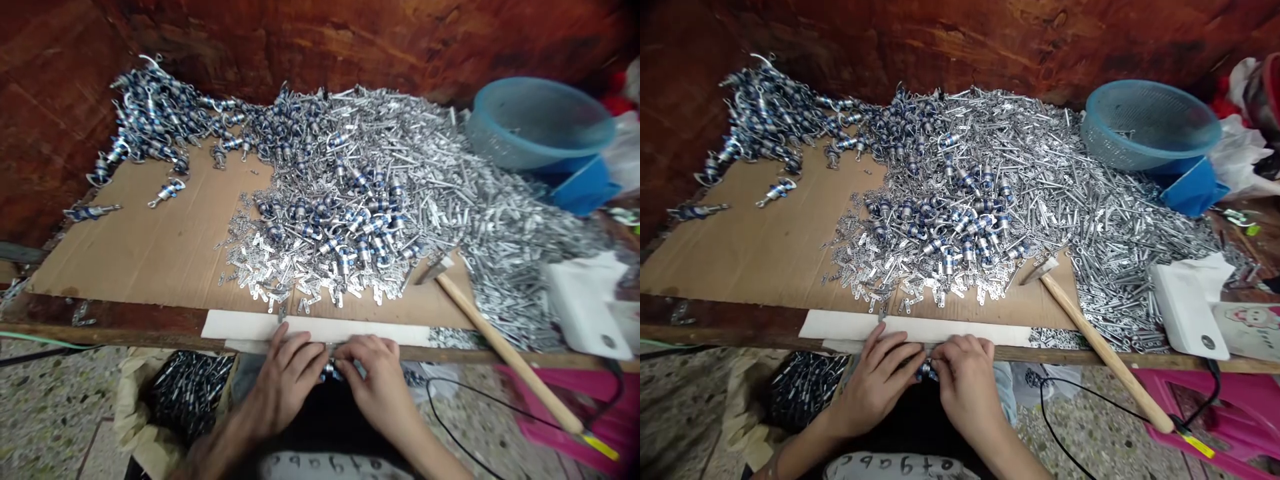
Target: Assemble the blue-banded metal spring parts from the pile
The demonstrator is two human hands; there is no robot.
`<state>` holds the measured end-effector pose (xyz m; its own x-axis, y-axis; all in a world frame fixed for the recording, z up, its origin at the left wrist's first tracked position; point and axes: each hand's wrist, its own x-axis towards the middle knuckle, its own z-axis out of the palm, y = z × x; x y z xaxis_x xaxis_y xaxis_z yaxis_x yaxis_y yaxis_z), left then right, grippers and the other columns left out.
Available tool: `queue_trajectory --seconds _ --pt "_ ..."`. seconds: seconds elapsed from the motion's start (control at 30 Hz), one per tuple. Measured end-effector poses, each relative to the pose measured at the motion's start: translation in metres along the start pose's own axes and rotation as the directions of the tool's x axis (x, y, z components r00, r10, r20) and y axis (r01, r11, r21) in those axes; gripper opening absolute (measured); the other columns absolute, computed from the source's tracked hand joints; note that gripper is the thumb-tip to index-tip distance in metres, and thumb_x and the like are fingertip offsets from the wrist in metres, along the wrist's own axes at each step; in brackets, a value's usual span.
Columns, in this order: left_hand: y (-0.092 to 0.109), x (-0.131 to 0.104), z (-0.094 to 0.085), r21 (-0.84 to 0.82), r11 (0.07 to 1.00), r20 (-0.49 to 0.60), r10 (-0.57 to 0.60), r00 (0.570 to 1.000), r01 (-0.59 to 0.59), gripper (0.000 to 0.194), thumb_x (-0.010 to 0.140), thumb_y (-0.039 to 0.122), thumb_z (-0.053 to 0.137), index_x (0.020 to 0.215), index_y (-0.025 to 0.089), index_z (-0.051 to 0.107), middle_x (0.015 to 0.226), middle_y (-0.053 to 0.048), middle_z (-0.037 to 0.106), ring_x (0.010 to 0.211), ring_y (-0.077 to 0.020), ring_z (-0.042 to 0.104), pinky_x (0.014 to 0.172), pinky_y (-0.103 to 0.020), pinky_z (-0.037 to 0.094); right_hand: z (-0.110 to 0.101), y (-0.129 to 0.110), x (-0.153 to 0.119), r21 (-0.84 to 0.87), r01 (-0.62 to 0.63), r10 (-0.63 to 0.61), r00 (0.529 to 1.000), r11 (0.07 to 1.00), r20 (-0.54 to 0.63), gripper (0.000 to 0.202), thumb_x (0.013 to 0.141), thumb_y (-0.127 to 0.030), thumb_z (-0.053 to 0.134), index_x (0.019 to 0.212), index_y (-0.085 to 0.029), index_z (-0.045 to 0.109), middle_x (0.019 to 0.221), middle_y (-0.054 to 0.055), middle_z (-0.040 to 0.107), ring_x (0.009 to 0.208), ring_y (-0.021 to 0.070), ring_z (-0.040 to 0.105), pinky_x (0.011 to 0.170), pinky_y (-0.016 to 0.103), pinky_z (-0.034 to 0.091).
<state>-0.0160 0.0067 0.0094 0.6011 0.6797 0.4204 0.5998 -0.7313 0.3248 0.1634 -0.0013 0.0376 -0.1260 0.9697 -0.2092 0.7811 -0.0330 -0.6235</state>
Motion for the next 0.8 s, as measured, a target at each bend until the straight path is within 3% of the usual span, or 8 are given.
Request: queue_trajectory --seconds 0.1,0.27,0.43,0.57,0.67,0.8 --pt "0.002 -0.001 0.004 0.006 0.999 -0.001 -0.038 0.999 0.038 0.023 0.088 0.016 0.05 0.108 0.015 0.061 0.096 -0.003 0.067 0.103 -0.0205 0.052 0.112 -0.047 0.019 -0.002 0.001 0.009 -0.053 -0.003 0.002 1.0 0.999 -0.017 0.013 0.077 -0.012 0.059 0.072 -0.023 0.061 0.076 -0.002 0.063 0.078 0.018 0.053 0.072 0.033 0.028" --pt "0.009 0.003 0.001 -0.069 0.984 -0.004 -0.166 0.986 0.166 0.023 0.088 0.017 0.048 0.106 0.017 0.062 0.092 -0.004 0.066 0.097 -0.02 0.054 0.108 -0.048 0.029 -0.018 0.003 0.026 -0.073 0.01 -0.006 0.999 0.997 0.048 0.008 0.076 -0.015 0.062 0.077 -0.022 0.059 0.082 -0.001 0.063 0.081 0.0191 0.053 0.071 0.031 0.028" --pt "0.01 0.004 -0.001 -0.148 0.975 -0.085 -0.177 0.981 0.163 0.017 0.088 0.017 0.052 0.098 0.019 0.065 0.089 0.0 0.069 0.094 -0.0183 0.057 0.107 -0.043 0.033 -0.019 -0.012 0.063 -0.179 0.204 -0.209 0.978 0.962 -0.007 0.011 0.086 -0.022 0.053 0.082 -0.024 0.063 0.085 0.001 0.061 0.083 0.0193 0.049 0.074 0.033 0.027" --pt "0.011 0.004 -0.001 -0.151 0.977 -0.102 -0.169 0.98 0.153 0.017 0.086 0.013 0.054 0.095 0.02 0.066 0.087 0.0 0.07 0.092 -0.0169 0.059 0.105 -0.045 0.035 -0.011 -0.021 0.088 -0.311 0.312 -0.316 0.948 0.898 0.038 0.015 0.086 -0.02 0.053 0.078 -0.024 0.065 0.083 0.003 0.059 0.082 0.0204 0.046 0.071 0.034 0.026" --pt "0.011 0.004 -0.002 -0.133 0.982 -0.092 -0.15 0.984 0.137 0.019 0.087 0.012 0.05 0.094 0.019 0.066 0.087 -0.001 0.07 0.093 -0.0167 0.059 0.106 -0.046 0.034 -0.018 -0.016 0.083 -0.261 0.288 -0.297 0.955 0.922 0.006 0.017 0.089 -0.02 0.049 0.081 -0.023 0.063 0.083 0.002 0.06 0.082 0.0192 0.047 0.073 0.034 0.027" --pt "0.012 0.004 -0.002 -0.13 0.983 -0.065 -0.14 0.988 0.13 0.023 0.089 0.012 0.045 0.094 0.016 0.067 0.088 -0.003 0.069 0.093 -0.0172 0.059 0.108 -0.048 0.029 -0.035 -0.003 0.051 -0.029 0.211 -0.212 0.976 0.977 -0.044 0.014 0.09 -0.019 0.046 0.086 -0.022 0.059 0.085 0.002 0.062 0.083 0.0179 0.051 0.075 0.032 0.033"
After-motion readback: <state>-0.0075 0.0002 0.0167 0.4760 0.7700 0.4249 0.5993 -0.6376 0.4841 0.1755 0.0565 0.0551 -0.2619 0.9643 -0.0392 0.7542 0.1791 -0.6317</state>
